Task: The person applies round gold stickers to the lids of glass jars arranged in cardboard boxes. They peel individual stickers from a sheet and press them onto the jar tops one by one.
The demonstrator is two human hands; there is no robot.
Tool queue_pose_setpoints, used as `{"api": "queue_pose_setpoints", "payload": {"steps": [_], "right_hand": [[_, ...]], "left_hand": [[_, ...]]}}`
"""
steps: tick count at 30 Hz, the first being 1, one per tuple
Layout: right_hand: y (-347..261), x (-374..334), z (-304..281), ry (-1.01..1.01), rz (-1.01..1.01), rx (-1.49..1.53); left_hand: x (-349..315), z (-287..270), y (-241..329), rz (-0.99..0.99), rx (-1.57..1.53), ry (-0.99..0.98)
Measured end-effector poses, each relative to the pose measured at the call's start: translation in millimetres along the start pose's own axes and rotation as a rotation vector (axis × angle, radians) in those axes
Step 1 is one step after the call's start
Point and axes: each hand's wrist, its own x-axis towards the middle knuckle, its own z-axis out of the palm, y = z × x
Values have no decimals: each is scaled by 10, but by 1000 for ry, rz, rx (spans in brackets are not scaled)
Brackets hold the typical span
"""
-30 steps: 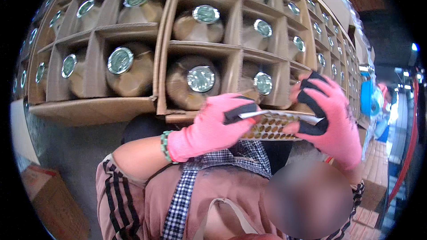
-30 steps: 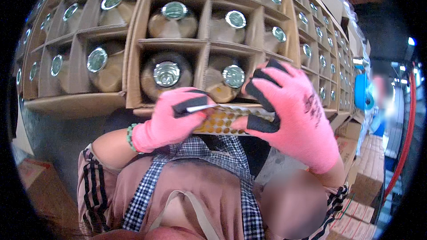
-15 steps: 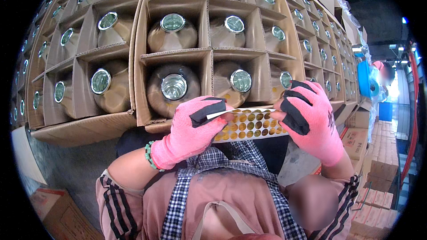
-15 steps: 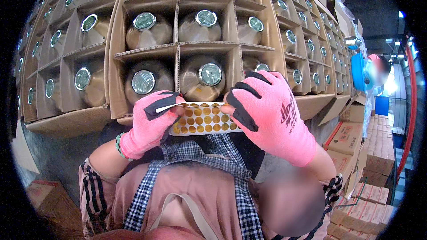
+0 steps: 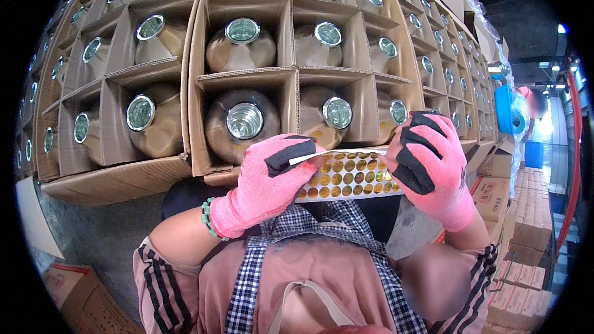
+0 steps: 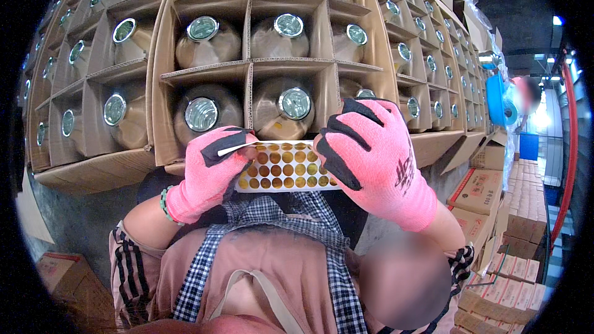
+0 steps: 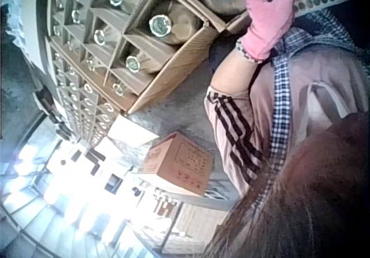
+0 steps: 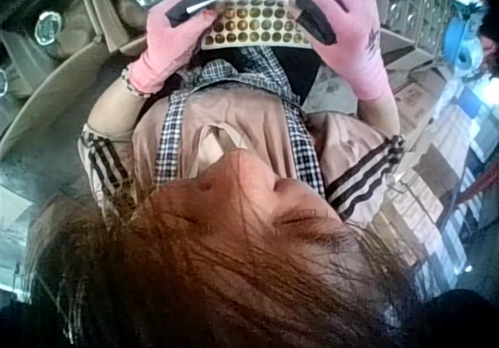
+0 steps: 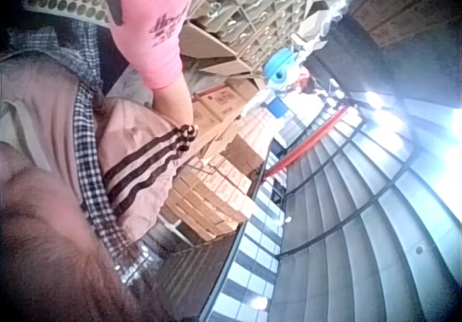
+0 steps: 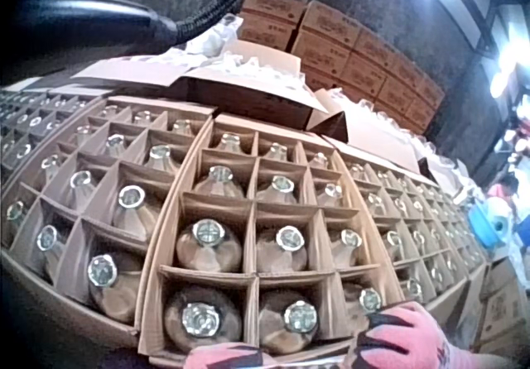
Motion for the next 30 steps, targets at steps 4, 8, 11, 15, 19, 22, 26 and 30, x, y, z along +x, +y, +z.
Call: {"api": "queue_pose_setpoints", "payload": {"steps": [4,8,11,15,19,22,26,30], "right_hand": [[26,-7,20,8,-15,-12],[33,-33,55,52,26,-6],[33,-16,29,-27,60,1],[89,-48,47,-22,-54,-14],[103,-68,71,19,-69,18],[96,-69,75,15,-66,14],[94,-72,73,-7,-60,1],[136,-76,28,28,-8,176]], "left_hand": [[1,-2,29,-36,-32,3],[-11,20,-4,-71,-53,21],[2,27,48,-130,-87,17],[4,17,4,-109,-103,8],[15,15,22,-146,-116,-3],[23,-8,23,-137,-66,-18],[32,-6,52,-163,-81,-11],[47,-9,79,-252,-78,-28]]}}
